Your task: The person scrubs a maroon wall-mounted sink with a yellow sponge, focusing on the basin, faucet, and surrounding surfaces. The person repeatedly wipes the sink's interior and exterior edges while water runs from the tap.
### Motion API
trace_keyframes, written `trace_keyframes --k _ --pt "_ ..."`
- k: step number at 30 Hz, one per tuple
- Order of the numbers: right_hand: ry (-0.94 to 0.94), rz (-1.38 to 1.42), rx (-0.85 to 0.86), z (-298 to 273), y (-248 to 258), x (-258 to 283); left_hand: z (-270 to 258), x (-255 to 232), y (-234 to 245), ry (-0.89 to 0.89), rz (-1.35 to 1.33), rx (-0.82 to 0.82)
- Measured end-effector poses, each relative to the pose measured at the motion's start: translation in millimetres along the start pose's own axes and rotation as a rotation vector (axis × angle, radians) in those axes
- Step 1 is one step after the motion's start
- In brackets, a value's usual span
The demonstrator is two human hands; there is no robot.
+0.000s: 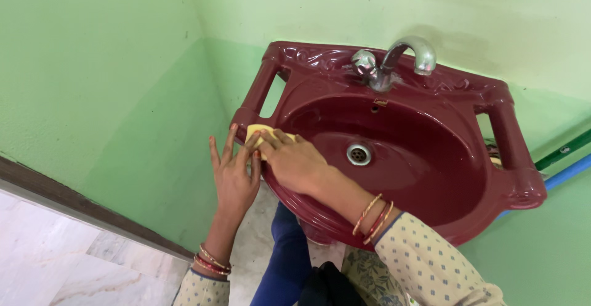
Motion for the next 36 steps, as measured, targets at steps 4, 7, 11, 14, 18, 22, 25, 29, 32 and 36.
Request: trace_keyframes --k 4,7,11,14,18,22,25,29,32,36 --pt "-0.158 0.177 0.074 9 7 -22 15 3 -9 -0.085 0.031 -0.015" --pt "-0.142 0.247 -0.008 11 8 -35 27 2 -20 -0.117 0.076 -0.025" --pt "-0.12 0.317 -0.042 9 5 -42 33 -1 -24 -0.049 0.047 0.047" --pt "-0.152 0.34 0.023 4 6 -42 26 -7 -17 -0.029 -0.031 0.041" --pt "-0.115 0.334 0.05 -4 12 -31 4 -15 -4 -0.055 -0.061 0.019" --pt "-0.088 0.3 0.09 -13 16 -14 -15 -16 5 0.005 -0.116 0.049" --pt "-0.042 0.252 0.083 -23 14 -1 -28 -16 12 0.057 -0.237 0.06" --pt "-0.014 0.204 0.087 -50 11 19 -48 -27 20 0.135 -0.366 0.038" --pt "0.005 0.14 0.026 -76 11 32 -63 -40 24 0.111 -0.381 -0.005" --pt "0.039 0.064 -0.112 -106 12 46 -82 -57 24 0.04 -0.348 -0.063"
Point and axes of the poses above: each hand's wrist, its own z-axis towards the middle knuckle, its own y-axis out of the back of the hand, x = y × z, the point moved 4 cm from there along z, towards the middle knuckle, and after that the axes turned 4 degrees about z, right-handed, at the moved point
